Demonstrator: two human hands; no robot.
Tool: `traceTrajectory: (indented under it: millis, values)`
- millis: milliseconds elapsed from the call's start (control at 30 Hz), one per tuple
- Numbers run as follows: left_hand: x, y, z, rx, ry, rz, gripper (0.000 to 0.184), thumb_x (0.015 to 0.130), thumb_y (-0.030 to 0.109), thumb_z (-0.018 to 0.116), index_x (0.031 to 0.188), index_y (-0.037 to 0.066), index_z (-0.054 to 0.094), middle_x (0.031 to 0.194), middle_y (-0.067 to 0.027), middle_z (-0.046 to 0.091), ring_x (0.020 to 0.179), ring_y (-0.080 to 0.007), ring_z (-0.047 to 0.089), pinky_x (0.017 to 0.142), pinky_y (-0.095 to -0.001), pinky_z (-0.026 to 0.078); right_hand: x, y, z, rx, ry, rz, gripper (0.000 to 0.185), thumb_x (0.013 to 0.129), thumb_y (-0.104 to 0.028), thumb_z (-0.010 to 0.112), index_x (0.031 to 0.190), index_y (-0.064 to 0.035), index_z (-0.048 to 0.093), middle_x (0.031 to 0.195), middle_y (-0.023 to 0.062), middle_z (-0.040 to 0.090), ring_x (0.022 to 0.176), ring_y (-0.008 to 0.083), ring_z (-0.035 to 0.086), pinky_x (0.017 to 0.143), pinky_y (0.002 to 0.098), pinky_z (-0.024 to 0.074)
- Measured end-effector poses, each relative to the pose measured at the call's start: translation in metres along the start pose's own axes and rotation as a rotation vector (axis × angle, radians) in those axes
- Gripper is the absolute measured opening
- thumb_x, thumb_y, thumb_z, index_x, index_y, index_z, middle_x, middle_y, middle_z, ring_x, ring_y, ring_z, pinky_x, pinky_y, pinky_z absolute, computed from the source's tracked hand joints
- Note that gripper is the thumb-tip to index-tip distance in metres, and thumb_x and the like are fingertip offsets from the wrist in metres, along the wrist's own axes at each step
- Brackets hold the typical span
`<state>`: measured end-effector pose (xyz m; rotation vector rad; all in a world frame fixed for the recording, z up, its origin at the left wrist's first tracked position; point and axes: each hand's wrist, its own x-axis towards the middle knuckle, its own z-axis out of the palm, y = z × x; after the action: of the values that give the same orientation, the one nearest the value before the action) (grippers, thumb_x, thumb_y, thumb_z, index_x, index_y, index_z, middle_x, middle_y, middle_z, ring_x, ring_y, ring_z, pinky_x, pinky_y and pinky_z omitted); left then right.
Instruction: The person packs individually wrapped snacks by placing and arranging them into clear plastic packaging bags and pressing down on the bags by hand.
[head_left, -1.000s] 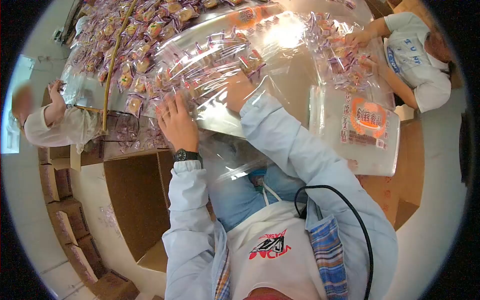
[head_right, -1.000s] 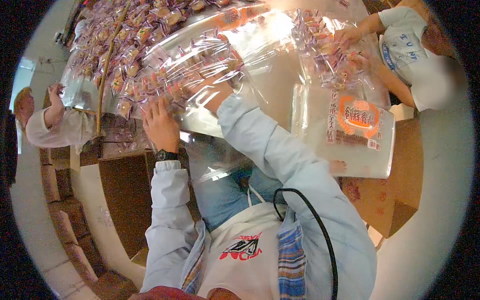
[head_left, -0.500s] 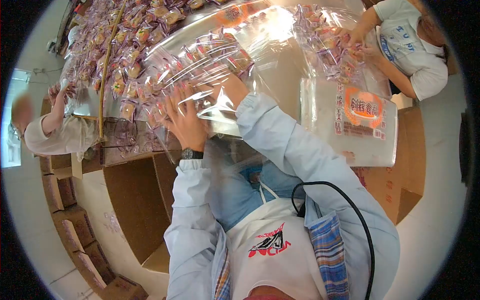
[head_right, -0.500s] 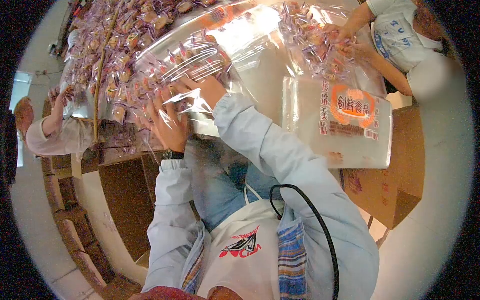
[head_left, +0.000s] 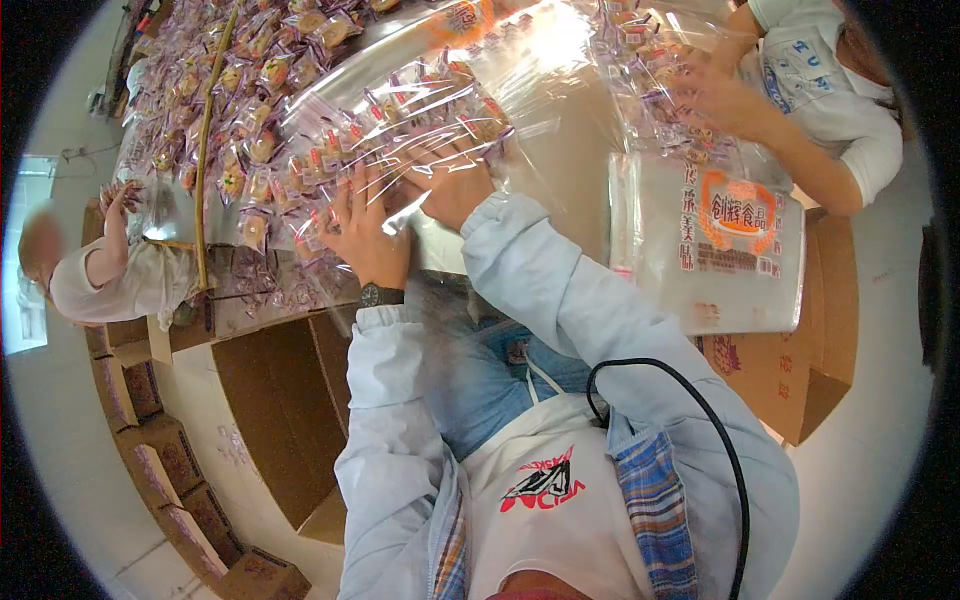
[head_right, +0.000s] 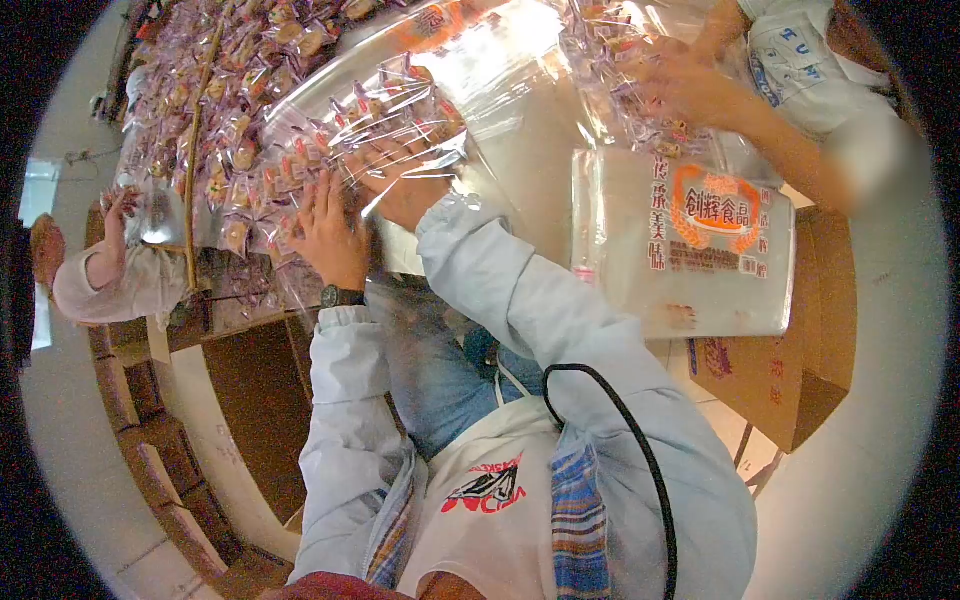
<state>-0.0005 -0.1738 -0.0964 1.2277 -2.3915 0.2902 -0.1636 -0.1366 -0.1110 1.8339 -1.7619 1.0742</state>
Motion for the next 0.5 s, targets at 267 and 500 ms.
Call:
traceTrajectory:
  millis: [267, 500]
  values:
    - [0.005, 0.011, -0.01, 0.08, -0.039, 0.002, 0.076, 0.082, 0.037, 0.071, 0.153, 0.023, 0.047, 0.16, -0.0014, 0.045, 0.147, -0.0253, 0.04, 0.112, -0.0686, 0.022, 0.014, -0.008, -0.025, 0.116, -0.433, 0.056, 0.058, 0.09, -0.039, 0.065, 0.141, -0.0127, 0.06, 0.142, 0.0131, 0.06, 0.135, 0.0366, 0.052, 0.121, 0.0535, 0.029]
    - [-0.002, 0.004, -0.008, 0.043, -0.029, 0.094, 0.087, 0.082, 0.046, 0.075, 0.157, 0.017, 0.042, 0.161, -0.0089, 0.043, 0.151, -0.0319, 0.035, 0.115, -0.0736, 0.016, -0.052, -0.015, -0.08, 0.057, -0.472, -0.071, 0.074, 0.085, -0.022, 0.065, 0.151, 0.0027, 0.041, 0.158, 0.0229, 0.041, 0.152, 0.041, 0.029, 0.127, 0.0562, 0.0175]
